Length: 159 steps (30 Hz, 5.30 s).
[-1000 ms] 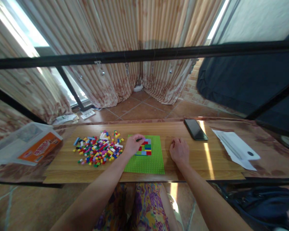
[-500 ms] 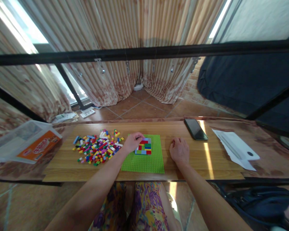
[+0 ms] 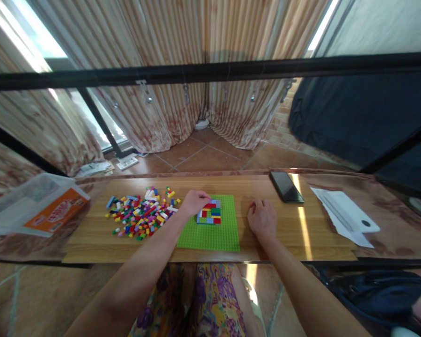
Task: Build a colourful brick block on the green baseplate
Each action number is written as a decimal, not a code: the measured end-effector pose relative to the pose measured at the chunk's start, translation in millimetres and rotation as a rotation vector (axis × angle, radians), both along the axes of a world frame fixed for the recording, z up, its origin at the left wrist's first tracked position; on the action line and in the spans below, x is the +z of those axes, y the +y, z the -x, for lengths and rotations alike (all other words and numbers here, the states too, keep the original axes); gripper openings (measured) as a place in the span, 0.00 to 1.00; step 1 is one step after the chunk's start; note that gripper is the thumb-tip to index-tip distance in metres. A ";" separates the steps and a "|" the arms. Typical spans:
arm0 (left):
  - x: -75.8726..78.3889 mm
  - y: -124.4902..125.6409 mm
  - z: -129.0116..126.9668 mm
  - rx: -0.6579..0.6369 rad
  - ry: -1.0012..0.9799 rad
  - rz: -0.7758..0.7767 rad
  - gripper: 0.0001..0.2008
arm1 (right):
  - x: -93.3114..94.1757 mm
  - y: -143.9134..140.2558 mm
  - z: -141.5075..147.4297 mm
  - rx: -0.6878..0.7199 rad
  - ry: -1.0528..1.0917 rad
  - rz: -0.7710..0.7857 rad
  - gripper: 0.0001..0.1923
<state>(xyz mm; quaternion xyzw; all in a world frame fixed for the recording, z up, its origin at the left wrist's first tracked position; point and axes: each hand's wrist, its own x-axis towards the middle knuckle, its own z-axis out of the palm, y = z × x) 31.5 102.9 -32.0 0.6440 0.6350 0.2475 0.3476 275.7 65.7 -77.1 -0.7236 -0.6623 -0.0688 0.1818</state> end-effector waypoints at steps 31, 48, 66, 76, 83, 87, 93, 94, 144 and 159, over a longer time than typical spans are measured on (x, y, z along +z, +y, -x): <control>-18.7 -140.5 60.8 0.075 0.006 -0.542 0.11 | -6.3 1.6 -3.2 0.016 -0.030 -0.009 0.11; -34.8 -155.0 76.0 0.030 0.107 -0.500 0.12 | -4.7 0.6 -5.7 0.023 -0.007 0.026 0.13; -33.5 -154.7 74.2 0.039 0.084 -0.483 0.10 | 17.0 9.1 58.7 0.190 0.541 0.021 0.17; -32.6 -156.0 72.6 0.047 0.116 -0.476 0.10 | 31.7 4.7 150.5 0.422 -0.028 0.151 0.21; -34.8 -157.5 72.1 0.050 0.131 -0.471 0.10 | 27.0 -0.7 149.8 0.440 -0.158 0.141 0.24; -36.1 -156.8 71.9 0.038 0.130 -0.479 0.09 | 23.8 -2.3 148.4 0.400 -0.140 0.077 0.21; -37.0 -156.9 72.3 0.035 0.131 -0.491 0.09 | 18.5 -2.1 146.5 0.412 -0.116 0.021 0.18; -37.1 -157.0 72.4 0.035 0.130 -0.493 0.09 | 18.5 -1.9 146.5 0.411 -0.114 0.024 0.18; 8.0 -109.2 273.7 0.525 0.517 -0.336 0.21 | 14.5 -0.9 148.6 0.380 -0.174 0.019 0.18; 2.7 -61.4 306.0 0.277 0.510 -0.291 0.12 | 19.2 -0.7 152.8 0.371 -0.143 0.034 0.18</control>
